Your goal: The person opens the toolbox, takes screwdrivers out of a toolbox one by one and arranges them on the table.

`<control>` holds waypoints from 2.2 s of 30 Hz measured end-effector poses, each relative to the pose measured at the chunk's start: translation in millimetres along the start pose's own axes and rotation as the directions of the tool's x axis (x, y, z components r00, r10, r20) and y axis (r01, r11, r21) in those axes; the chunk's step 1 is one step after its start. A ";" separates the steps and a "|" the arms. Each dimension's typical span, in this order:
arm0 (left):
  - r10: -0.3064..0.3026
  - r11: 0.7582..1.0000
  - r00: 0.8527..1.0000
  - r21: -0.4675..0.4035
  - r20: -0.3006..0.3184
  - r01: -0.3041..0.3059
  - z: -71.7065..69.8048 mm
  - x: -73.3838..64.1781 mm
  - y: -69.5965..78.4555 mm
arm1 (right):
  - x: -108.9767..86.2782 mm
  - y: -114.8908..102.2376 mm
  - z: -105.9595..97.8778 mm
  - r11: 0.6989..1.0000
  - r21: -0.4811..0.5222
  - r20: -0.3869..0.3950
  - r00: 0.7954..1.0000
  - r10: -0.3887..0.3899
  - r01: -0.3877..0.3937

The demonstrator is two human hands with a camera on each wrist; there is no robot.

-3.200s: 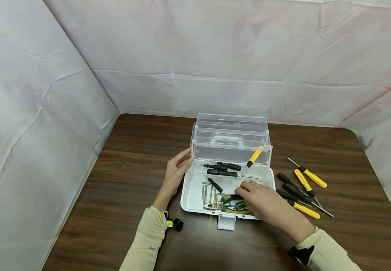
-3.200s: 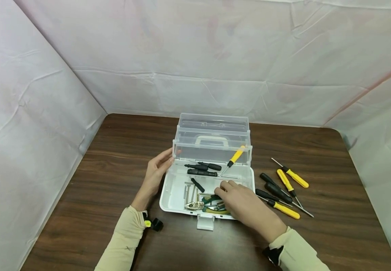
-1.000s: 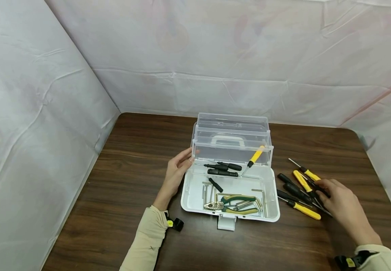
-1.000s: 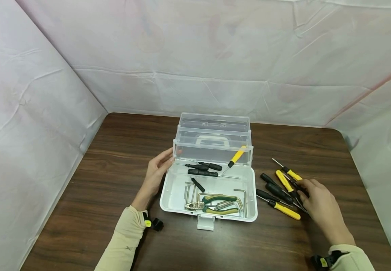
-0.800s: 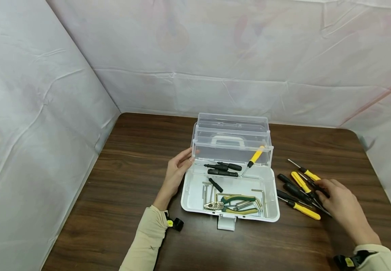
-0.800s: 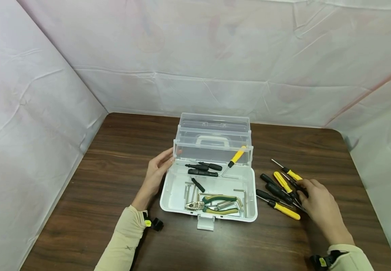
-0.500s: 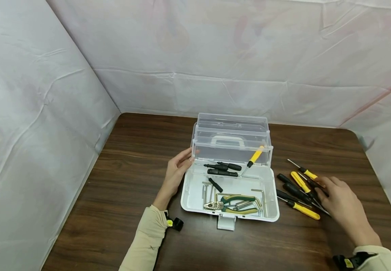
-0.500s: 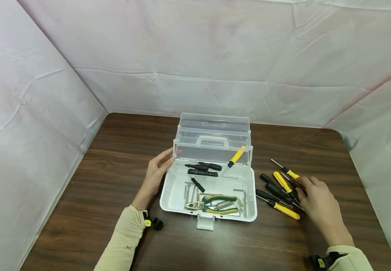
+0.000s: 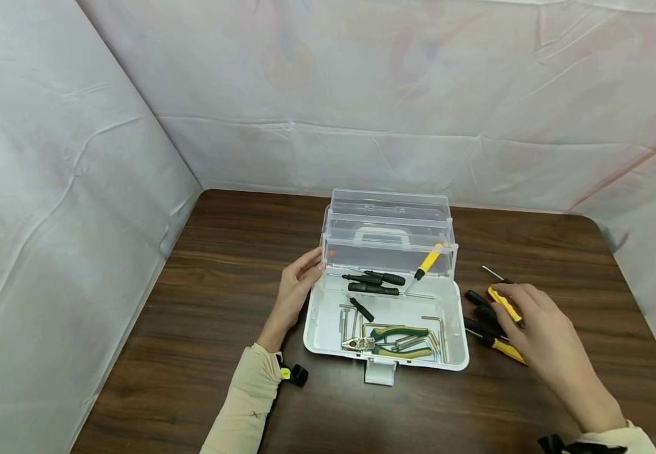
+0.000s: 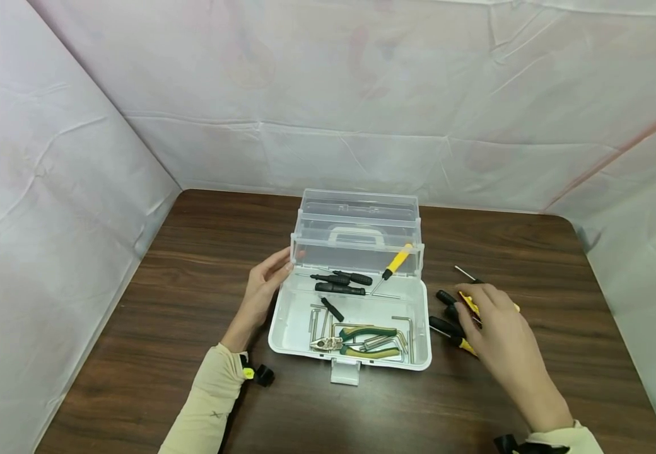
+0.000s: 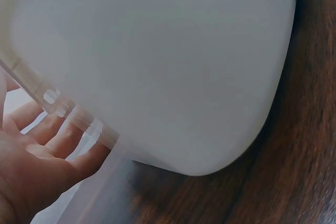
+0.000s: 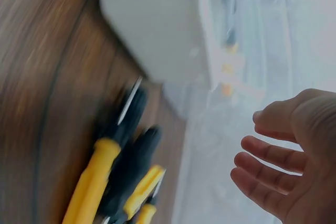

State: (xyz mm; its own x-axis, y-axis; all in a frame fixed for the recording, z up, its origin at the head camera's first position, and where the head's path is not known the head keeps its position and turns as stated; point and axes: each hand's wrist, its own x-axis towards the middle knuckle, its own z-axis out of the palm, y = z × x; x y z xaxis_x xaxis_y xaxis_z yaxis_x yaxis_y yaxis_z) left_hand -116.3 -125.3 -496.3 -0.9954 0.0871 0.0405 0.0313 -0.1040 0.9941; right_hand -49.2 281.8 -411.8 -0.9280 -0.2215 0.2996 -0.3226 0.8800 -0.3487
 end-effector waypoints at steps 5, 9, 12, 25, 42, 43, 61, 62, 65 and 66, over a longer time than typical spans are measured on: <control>0.005 1.000 1.000 -0.003 0.000 -0.005 0.2 -0.2 -0.1 | 3.0 -28.5 3.6 0.994 0.012 -0.054 0.993 -0.106 0.107; 0.008 1.000 1.000 -0.002 0.005 -0.008 0.1 -0.3 0.7 | 3.2 -46.2 10.6 0.983 0.010 -0.050 0.982 -0.181 0.182; 0.009 1.000 1.000 0.000 0.005 -0.009 -0.2 -0.3 0.6 | 3.6 -57.9 18.4 0.975 0.025 -0.033 0.975 -0.219 0.219; 0.002 1.000 1.000 0.006 0.011 -0.002 -0.9 -0.4 -0.8 | 4.2 -94.0 59.0 0.958 0.054 0.076 0.956 -0.284 0.280; 0.000 1.000 1.000 -0.007 -0.002 0.000 -0.3 0.2 0.5 | 21.8 -115.7 99.0 0.951 0.116 0.188 0.934 -0.305 0.287; 0.001 1.000 1.000 -0.007 -0.002 -0.001 -0.2 0.2 0.5 | 22.5 -116.8 100.9 0.950 0.122 0.189 0.933 -0.305 0.286; 0.013 1.000 1.000 -0.004 0.000 -0.013 -0.3 0.5 -1.3 | 34.2 -146.8 118.1 0.968 -0.065 0.245 0.944 -0.221 0.243; 0.013 1.000 1.000 -0.005 0.001 -0.013 -0.3 0.5 -1.6 | 35.0 -148.2 119.3 0.967 -0.081 0.252 0.944 -0.215 0.242; 0.019 1.000 1.000 -0.011 -0.001 -0.019 -0.6 0.6 -2.3 | 37.2 -151.9 122.4 0.967 -0.102 0.275 0.941 -0.197 0.232; 0.021 1.000 1.000 -0.012 -0.002 -0.021 -0.9 0.6 -2.7 | 37.9 -153.0 123.3 0.968 -0.103 0.285 0.939 -0.191 0.229</control>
State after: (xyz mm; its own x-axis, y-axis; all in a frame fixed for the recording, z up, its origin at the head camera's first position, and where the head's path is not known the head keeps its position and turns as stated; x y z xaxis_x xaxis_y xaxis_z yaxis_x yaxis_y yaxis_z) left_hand -117.0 -125.8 -499.0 -0.9947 0.0829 0.0607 0.0507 -0.1181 0.9917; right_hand -58.0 86.9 -456.5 -0.8629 -0.4963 0.0950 -0.5052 0.8446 -0.1774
